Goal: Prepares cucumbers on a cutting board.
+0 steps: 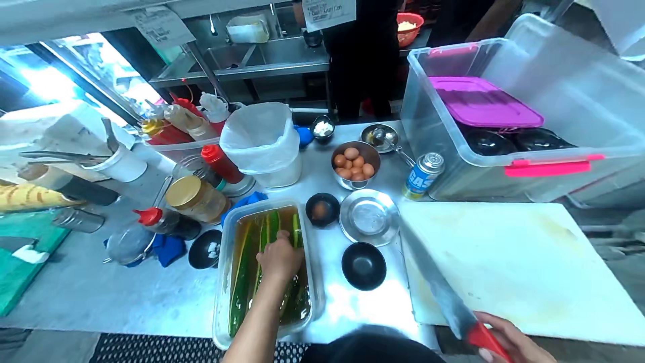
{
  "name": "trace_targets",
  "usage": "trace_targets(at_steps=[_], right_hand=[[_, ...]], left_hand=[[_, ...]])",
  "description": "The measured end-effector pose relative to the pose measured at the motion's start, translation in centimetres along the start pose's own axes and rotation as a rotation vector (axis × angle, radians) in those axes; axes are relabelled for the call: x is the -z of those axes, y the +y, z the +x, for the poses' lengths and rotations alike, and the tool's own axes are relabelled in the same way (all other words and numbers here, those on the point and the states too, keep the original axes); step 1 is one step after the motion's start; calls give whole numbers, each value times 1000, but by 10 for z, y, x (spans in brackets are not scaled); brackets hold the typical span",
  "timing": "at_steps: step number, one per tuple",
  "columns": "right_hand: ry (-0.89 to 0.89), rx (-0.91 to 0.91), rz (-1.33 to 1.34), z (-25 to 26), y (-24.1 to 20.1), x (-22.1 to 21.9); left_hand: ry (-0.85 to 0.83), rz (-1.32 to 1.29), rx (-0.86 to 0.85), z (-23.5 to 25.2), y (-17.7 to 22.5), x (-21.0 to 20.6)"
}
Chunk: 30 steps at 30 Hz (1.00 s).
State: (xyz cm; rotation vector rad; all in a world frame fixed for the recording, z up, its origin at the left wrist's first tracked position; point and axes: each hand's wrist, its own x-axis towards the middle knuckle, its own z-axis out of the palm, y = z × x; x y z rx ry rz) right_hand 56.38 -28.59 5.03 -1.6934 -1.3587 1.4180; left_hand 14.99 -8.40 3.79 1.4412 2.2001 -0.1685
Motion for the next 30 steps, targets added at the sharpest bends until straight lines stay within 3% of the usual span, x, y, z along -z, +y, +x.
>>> trace_targets(at_steps=[4, 10, 19, 25, 30], right_hand=[[-241, 79, -87, 18, -40, -12], [-349, 165, -49, 43, -67, -36], [-344, 148, -70, 49, -80, -52], [-348, 137, -55, 51, -75, -66], [-332, 145, -60, 48, -71, -70]], left_hand=[[-48, -23, 12, -1, -1, -1], [-158, -178, 47, -3, -10, 1], [-14, -341, -2, -22, -25, 2], [-160, -369, -88, -4, -32, -6], [-103, -436, -79, -10, -30, -9]])
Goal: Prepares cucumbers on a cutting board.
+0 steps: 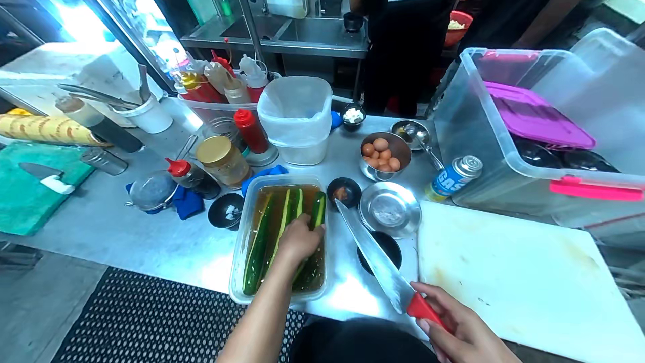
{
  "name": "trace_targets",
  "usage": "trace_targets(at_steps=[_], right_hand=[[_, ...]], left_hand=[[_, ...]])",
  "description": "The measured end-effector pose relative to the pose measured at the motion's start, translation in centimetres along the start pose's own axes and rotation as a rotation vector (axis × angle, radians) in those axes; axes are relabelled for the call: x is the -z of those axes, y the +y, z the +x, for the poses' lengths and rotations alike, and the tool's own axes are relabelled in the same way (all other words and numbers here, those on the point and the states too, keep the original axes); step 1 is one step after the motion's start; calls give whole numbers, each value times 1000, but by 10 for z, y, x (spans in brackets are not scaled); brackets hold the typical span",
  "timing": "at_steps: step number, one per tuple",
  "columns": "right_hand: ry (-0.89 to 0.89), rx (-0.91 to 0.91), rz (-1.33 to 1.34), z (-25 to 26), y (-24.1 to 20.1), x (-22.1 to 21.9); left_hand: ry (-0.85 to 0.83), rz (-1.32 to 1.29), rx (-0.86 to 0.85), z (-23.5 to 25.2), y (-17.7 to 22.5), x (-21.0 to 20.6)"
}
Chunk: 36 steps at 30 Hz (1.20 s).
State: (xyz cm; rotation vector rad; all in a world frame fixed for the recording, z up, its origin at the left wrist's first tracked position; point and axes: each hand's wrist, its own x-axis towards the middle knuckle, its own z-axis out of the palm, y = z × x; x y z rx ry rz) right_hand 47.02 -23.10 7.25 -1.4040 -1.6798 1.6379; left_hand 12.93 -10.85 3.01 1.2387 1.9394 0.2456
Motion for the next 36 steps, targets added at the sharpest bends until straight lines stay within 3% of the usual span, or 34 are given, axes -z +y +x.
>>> trace_targets(at_steps=[6, 12, 17, 21, 32, 36], right_hand=[[7, -5, 0, -4, 0, -4], [30, 32, -1, -9, 2, -5], [-74, 37, 83, -3, 9, -3], [-175, -33, 121, 1, 15, 1], [-301, 4, 398, 7, 33, -9], [-271, -42, 346, 8, 37, -17]], left_hand=[[103, -15, -35, -6, 3, 3], [345, -154, -166, -30, -5, 36], [594, -209, -348, -49, -17, 70], [729, -323, -397, -56, -27, 84], [863, -465, -459, -45, -45, 115], [905, -519, -533, -35, -46, 124]])
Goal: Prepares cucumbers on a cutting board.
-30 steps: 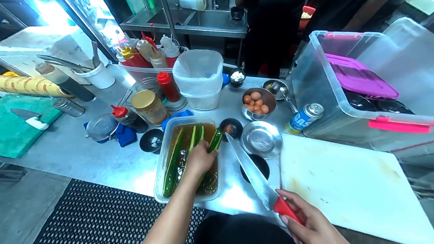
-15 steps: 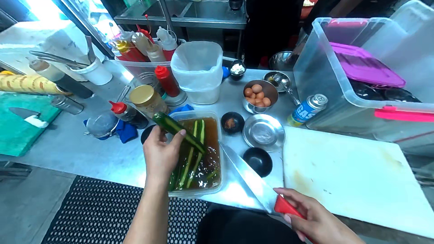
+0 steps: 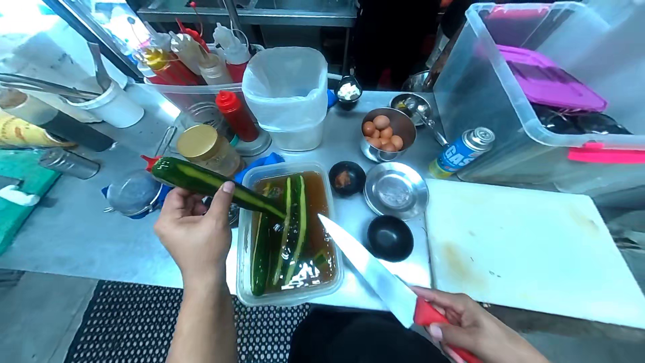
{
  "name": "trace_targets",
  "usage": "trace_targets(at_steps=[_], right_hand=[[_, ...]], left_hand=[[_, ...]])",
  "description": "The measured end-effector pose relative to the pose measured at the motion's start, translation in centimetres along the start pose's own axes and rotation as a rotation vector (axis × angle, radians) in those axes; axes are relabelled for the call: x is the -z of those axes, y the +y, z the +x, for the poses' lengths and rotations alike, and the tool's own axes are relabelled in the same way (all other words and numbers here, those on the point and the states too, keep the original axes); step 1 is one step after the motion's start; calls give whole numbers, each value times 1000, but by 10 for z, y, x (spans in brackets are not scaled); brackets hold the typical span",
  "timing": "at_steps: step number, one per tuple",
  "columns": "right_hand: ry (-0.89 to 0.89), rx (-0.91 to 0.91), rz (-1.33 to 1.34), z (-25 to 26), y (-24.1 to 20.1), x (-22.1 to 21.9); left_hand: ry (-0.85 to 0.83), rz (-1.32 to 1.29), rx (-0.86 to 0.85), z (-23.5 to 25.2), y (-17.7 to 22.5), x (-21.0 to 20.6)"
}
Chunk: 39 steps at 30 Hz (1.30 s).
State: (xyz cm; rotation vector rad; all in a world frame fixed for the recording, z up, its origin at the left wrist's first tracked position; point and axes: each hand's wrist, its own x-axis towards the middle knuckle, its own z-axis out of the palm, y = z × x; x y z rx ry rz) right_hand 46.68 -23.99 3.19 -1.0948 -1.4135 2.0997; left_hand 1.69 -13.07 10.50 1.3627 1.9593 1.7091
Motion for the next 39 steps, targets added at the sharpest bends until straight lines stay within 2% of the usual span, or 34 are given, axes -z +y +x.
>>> trace_targets(at_steps=[3, 7, 11, 15, 19, 23, 28, 34, 37, 39], right_hand=[[-32, 63, 71, -1, 3, -4], [25, -19, 21, 4, 10, -3], [-35, 66, 120, 6, 13, -4], [42, -27, 37, 8, 15, -3], [-36, 31, 88, 4, 8, -3], [76, -101, 40, 7, 13, -6], [128, 19, 104, 3, 6, -17], [214, 126, 131, 13, -17, -46], [201, 126, 99, 21, -27, -60], [233, 68, 29, 27, -35, -69]], left_hand=[[10, -15, -44, 9, -5, 3], [17, -27, -64, 20, -11, 1], [-7, 3, -68, 24, -15, 0], [-45, 11, -68, 27, -12, -3], [-89, -11, -89, 30, -5, -4], [-184, -7, -78, 33, -7, -11], [-437, 114, 47, 13, 9, -44], [-834, 390, 229, -12, -15, -93], [-1019, 507, 203, -9, -24, -101], [-1073, 491, 161, 5, -30, -93]])
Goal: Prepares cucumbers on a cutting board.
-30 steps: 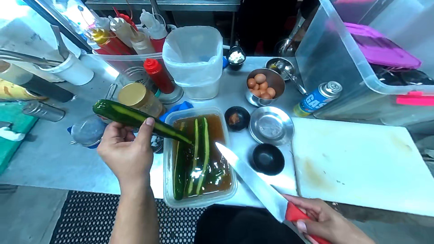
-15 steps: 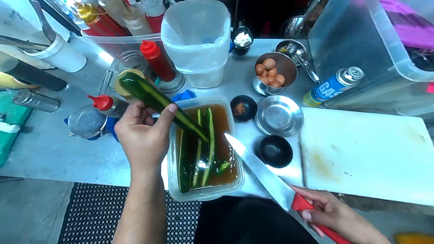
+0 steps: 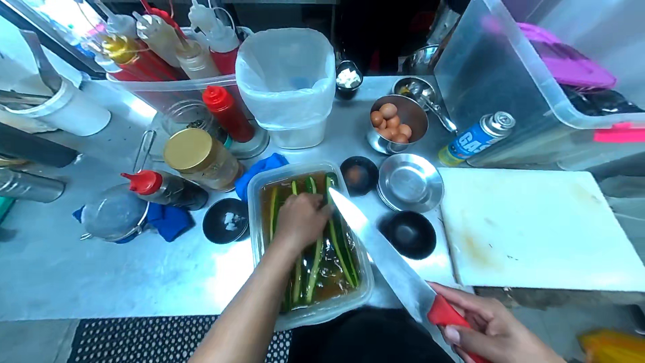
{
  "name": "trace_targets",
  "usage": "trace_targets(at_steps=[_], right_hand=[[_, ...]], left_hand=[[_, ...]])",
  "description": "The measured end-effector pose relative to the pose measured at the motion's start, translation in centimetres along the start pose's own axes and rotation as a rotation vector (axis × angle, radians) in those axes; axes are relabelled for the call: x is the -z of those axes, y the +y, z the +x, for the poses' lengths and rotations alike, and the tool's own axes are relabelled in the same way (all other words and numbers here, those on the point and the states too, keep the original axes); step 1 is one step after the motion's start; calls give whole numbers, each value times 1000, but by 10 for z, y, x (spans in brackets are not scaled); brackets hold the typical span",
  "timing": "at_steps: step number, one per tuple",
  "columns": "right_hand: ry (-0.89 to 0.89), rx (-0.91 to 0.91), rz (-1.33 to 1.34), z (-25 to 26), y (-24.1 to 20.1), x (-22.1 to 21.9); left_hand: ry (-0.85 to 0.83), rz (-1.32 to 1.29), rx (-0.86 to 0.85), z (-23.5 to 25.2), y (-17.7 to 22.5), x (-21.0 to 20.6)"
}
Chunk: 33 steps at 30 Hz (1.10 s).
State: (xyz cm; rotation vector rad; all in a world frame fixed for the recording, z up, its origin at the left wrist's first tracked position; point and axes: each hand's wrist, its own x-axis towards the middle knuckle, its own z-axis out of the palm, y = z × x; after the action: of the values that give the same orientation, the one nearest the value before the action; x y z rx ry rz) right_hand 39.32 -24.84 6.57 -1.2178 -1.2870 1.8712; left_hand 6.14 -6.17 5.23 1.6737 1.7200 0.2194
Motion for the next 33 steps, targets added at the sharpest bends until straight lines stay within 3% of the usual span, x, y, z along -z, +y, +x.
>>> trace_targets(at_steps=[6, 10, 18, 25, 33], right_hand=[[-39, -145, -212, 29, -36, -32], [-66, -295, -343, 51, -64, -53], [-126, -515, -553, 88, -75, -61], [-184, -397, -427, 78, -43, -48], [-157, -149, -523, 36, -33, -36]], left_hand=[[430, -18, -22, -13, -60, 58], [568, 23, -53, -37, -87, 52], [473, 6, 4, -62, -88, 0], [259, 351, 23, -51, -64, -22], [518, -11, -23, -61, -64, -25]])
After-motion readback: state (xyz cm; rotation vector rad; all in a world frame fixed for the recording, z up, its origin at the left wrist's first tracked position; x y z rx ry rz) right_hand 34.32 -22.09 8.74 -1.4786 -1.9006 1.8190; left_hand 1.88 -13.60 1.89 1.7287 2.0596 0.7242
